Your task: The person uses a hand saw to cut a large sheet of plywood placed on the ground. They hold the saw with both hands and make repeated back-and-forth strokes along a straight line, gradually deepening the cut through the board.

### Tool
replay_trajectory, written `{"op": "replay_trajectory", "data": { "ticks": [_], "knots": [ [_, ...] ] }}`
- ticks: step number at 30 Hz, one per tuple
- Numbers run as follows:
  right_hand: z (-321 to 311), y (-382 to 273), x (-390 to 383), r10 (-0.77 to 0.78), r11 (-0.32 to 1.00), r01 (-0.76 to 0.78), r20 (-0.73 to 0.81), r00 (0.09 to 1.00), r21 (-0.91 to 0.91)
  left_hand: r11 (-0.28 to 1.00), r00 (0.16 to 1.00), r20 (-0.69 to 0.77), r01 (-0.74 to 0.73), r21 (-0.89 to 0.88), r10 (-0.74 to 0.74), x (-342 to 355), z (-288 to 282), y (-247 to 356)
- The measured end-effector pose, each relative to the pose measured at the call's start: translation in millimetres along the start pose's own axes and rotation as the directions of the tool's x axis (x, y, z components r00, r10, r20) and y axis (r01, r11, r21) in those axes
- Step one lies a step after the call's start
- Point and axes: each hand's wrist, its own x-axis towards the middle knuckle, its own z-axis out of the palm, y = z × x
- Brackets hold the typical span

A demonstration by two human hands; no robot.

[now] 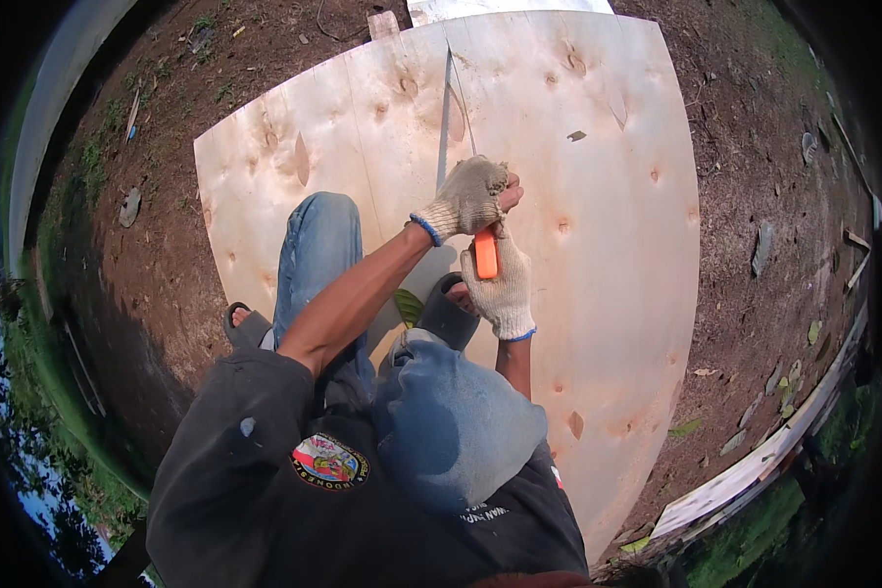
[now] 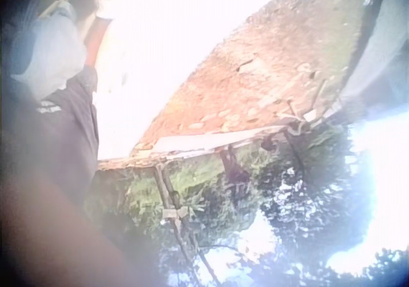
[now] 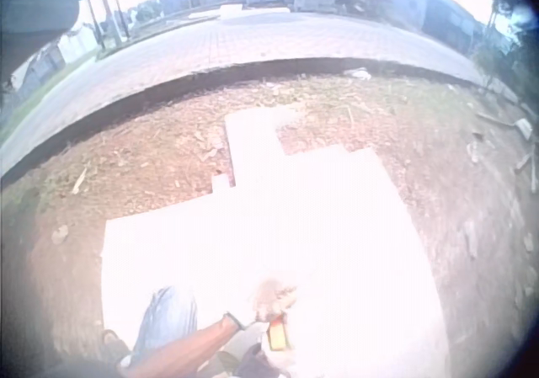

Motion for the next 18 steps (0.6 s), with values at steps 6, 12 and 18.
{"op": "replay_trajectory", "data": {
  "ticks": [6,12,18],
  "knots": [
    [-7,-2,10,0.122,0.992,-0.122,-0.022,0.992,0.017,0.991,0.996,0.051,0.076,-0.114,-0.07,14,-6,17],
    [-13,-30,37,0.038,0.999,-0.038,-0.018,0.999,-0.018,0.995,0.992,0.127,0.002,0.097,-0.015,33,-33,28],
    [-27,-31,46,0.163,0.986,-0.163,0.01,0.987,0.027,0.993,0.987,0.155,-0.062,0.1,0.046,48,-41,47]
  ]
}}
